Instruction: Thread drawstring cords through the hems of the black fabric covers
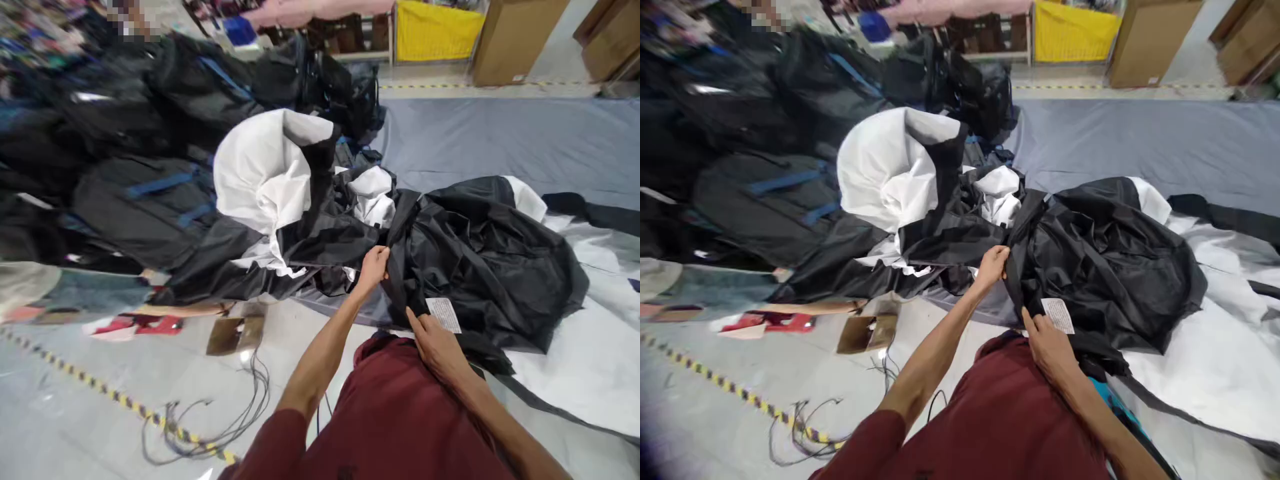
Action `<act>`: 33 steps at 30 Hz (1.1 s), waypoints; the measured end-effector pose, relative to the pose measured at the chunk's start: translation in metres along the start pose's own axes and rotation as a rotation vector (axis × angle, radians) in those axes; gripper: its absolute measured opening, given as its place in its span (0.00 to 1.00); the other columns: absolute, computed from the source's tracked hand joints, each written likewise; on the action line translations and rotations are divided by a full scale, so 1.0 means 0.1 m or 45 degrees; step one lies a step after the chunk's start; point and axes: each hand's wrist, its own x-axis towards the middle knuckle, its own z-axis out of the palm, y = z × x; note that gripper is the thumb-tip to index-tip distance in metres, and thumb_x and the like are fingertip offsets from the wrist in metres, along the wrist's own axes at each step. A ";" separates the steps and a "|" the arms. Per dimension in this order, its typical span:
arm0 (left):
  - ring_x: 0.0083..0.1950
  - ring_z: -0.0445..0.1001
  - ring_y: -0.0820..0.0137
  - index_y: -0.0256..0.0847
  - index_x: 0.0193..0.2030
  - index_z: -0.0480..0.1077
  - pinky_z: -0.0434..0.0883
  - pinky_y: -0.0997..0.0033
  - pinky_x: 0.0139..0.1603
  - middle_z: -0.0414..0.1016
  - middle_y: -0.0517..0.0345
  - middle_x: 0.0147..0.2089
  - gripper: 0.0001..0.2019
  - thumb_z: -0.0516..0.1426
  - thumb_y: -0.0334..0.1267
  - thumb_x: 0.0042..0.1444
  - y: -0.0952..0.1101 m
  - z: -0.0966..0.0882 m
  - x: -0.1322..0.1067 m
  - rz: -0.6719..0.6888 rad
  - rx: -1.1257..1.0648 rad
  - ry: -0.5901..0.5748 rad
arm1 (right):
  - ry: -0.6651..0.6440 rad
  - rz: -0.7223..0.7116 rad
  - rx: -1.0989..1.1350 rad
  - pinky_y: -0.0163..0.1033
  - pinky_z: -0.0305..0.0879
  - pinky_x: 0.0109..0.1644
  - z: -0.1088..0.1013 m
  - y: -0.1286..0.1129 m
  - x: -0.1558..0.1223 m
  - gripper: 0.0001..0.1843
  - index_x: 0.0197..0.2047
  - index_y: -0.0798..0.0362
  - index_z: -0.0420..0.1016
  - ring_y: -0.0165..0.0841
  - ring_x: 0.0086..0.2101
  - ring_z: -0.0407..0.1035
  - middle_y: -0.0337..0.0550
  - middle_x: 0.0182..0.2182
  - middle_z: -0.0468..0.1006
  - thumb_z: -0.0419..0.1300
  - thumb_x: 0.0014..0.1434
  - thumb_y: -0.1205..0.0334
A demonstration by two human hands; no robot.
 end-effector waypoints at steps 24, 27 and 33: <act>0.31 0.70 0.68 0.44 0.42 0.68 0.63 0.68 0.39 0.71 0.63 0.28 0.05 0.56 0.40 0.70 -0.02 0.53 -0.40 0.163 0.082 0.231 | -0.029 0.557 -0.022 0.36 0.43 0.31 -0.19 -0.10 0.49 0.27 0.46 0.53 0.75 0.33 0.26 0.77 0.45 0.25 0.82 0.39 0.84 0.51; 0.34 0.72 0.67 0.44 0.42 0.67 0.65 0.67 0.42 0.72 0.61 0.30 0.04 0.56 0.39 0.70 -0.08 0.62 -0.45 0.117 0.079 0.276 | -0.008 0.562 -0.027 0.37 0.43 0.31 -0.18 -0.01 0.68 0.26 0.45 0.55 0.73 0.33 0.26 0.78 0.48 0.26 0.82 0.38 0.84 0.54; 0.26 0.67 0.68 0.45 0.41 0.67 0.64 0.69 0.33 0.68 0.64 0.27 0.09 0.53 0.46 0.72 -0.10 0.46 -0.38 -0.018 -0.076 0.131 | -0.007 0.464 0.004 0.40 0.38 0.30 -0.12 0.06 0.68 0.24 0.45 0.53 0.74 0.35 0.28 0.80 0.47 0.26 0.83 0.42 0.84 0.53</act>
